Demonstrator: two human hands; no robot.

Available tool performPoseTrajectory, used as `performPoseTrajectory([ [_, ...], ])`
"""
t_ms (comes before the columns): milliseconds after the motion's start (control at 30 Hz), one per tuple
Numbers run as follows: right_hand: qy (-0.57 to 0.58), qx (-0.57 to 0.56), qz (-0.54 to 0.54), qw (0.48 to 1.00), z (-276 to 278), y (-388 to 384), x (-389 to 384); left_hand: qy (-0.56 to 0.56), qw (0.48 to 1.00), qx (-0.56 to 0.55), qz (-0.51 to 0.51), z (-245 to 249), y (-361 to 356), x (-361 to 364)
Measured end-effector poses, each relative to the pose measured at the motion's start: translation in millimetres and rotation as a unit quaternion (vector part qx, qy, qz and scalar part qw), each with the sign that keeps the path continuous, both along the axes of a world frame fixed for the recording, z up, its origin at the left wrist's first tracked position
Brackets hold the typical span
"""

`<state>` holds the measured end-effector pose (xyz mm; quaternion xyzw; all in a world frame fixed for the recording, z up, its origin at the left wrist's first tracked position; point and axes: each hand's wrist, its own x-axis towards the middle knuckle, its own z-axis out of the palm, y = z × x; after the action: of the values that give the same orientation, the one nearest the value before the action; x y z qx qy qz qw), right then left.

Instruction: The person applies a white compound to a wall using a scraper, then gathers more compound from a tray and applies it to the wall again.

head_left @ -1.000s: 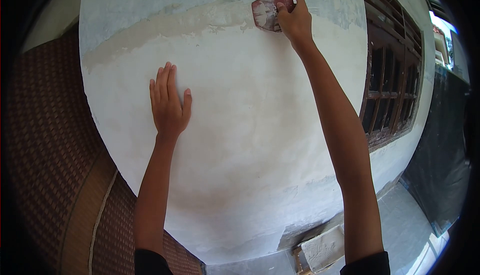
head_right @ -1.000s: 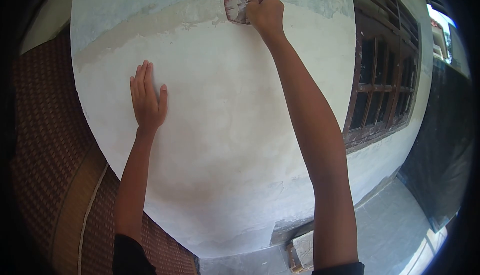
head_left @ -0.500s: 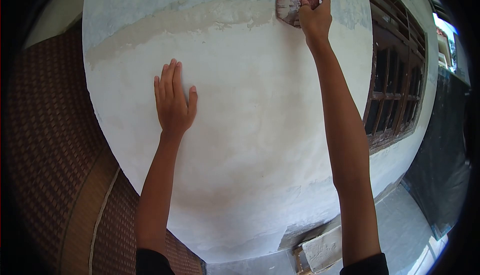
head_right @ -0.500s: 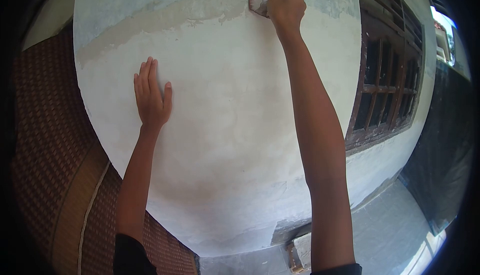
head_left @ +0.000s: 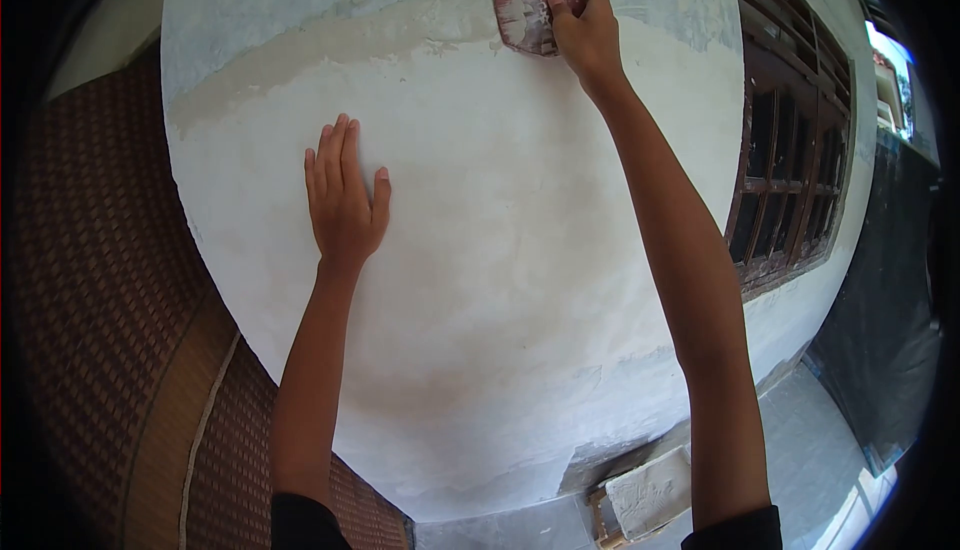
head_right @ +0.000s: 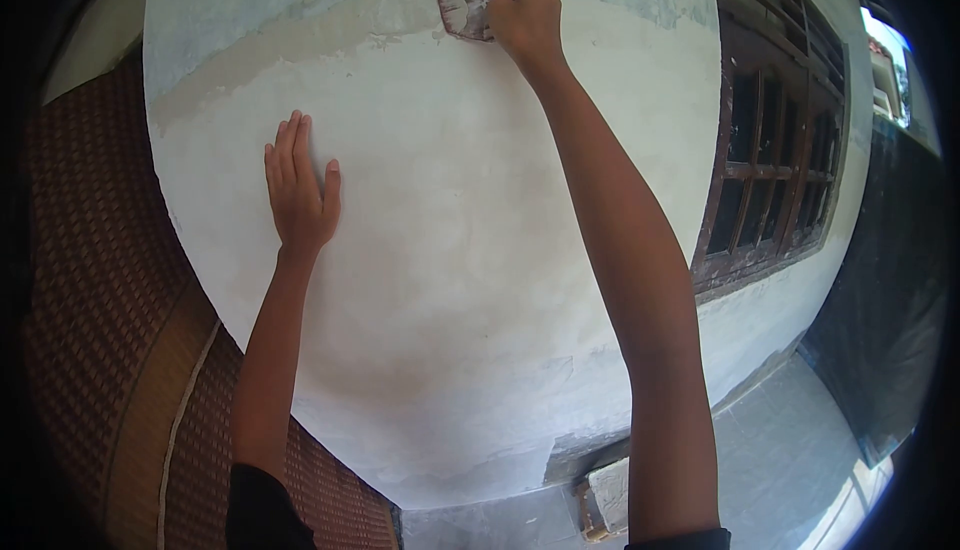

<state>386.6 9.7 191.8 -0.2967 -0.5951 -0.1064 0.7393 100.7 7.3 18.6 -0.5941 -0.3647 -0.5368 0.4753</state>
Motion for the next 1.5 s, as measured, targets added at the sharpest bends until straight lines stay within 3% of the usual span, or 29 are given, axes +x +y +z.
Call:
performPoseTrajectory([
  [67,0.024,-0.029,-0.092,0.995,0.8,6.4,8.1,0.002,1.000,-0.002,0.000,-0.4,1.5,-0.3],
  [167,0.106,-0.007,-0.023,0.994,5.7,-6.5,28.1,-0.003,1.000,-0.005,0.005,-2.4,1.4,-0.3],
  [267,0.104,0.026,0.071,0.992,9.5,-8.6,14.6,-0.007,1.000,-0.003,0.007,-2.2,1.3,0.3],
  [433,-0.010,-0.034,-0.063,0.997,6.9,1.3,2.3,0.004,1.000,-0.010,-0.012,-0.8,3.9,-1.9],
  [533,0.106,-0.004,-0.004,0.994,12.6,-4.1,22.8,-0.007,1.000,-0.002,0.003,-0.7,2.3,-0.3],
  [600,0.129,0.029,0.090,0.987,14.8,-8.8,15.1,-0.009,1.000,-0.002,0.002,-0.9,2.9,0.7],
  [700,-0.013,0.019,-0.012,1.000,11.5,2.6,-2.2,0.001,1.000,-0.007,-0.011,-1.2,3.9,-1.3],
  [833,0.054,-0.021,-0.051,0.997,16.0,3.3,19.0,-0.001,1.000,-0.008,-0.012,-1.0,3.5,-1.5],
  [933,0.131,-0.003,0.080,0.988,17.8,-3.1,21.5,-0.008,1.000,-0.012,-0.010,-0.8,3.7,-0.4],
  [1033,0.025,-0.006,0.031,0.999,15.9,2.8,1.7,0.000,1.000,-0.015,-0.009,-1.2,4.2,-0.4],
  [1167,0.038,-0.046,-0.055,0.997,16.2,-1.4,18.3,0.002,1.000,-0.005,0.001,-0.8,3.6,-1.1],
  [1267,0.096,0.013,0.017,0.995,19.6,-5.3,23.5,-0.006,1.000,-0.002,0.009,-0.9,3.0,-1.0],
  [1333,0.049,0.012,0.033,0.998,17.4,-2.7,9.9,-0.005,1.000,0.000,0.008,0.0,3.6,0.0],
  [1400,-0.024,-0.015,-0.031,0.999,10.6,1.1,3.3,0.001,1.000,-0.012,-0.005,-1.0,3.7,-1.8],
  [1500,0.056,-0.033,-0.043,0.997,14.4,3.0,27.4,0.002,1.000,-0.011,-0.011,-0.8,2.6,-1.6],
])
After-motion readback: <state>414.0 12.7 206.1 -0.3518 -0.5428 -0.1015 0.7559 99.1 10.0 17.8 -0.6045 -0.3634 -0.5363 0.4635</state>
